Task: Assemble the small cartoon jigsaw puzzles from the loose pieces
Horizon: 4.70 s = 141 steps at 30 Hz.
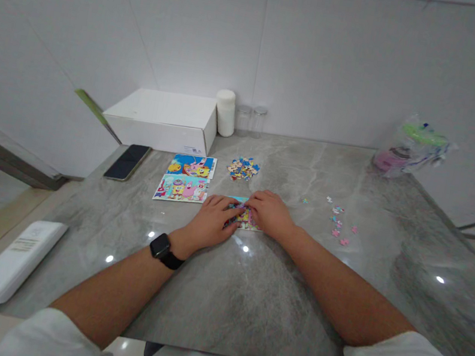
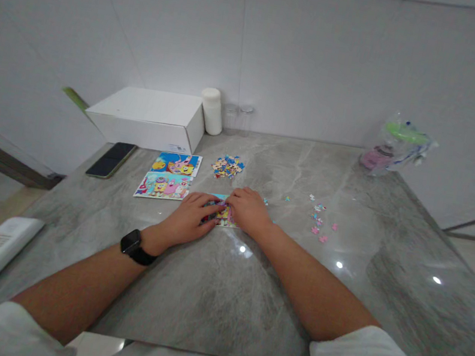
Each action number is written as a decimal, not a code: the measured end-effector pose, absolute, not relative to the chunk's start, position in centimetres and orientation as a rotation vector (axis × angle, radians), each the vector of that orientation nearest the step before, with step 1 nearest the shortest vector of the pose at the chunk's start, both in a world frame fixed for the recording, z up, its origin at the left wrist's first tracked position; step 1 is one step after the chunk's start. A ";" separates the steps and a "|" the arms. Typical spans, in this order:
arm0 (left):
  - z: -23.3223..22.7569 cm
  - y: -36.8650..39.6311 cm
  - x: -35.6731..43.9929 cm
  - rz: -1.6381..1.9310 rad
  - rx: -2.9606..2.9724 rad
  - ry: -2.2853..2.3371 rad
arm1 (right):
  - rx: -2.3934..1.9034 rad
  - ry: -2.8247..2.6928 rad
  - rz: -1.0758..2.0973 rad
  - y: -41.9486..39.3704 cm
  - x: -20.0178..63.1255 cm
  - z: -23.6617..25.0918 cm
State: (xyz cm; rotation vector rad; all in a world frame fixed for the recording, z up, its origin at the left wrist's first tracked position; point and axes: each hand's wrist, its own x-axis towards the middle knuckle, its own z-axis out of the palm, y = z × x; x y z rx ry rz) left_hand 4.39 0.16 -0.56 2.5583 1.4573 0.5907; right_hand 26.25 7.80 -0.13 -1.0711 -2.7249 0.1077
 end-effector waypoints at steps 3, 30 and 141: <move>-0.6 0.2 4.3 0.567 2.574 1.467 | -1.103 -2.737 0.129 7.6 26.2 0.4; -0.8 1.1 3.5 0.950 2.410 1.429 | -1.994 -2.579 0.272 15.5 38.9 3.8; 0.4 0.7 3.9 1.222 2.013 1.353 | -0.763 -2.341 0.590 5.9 25.8 1.6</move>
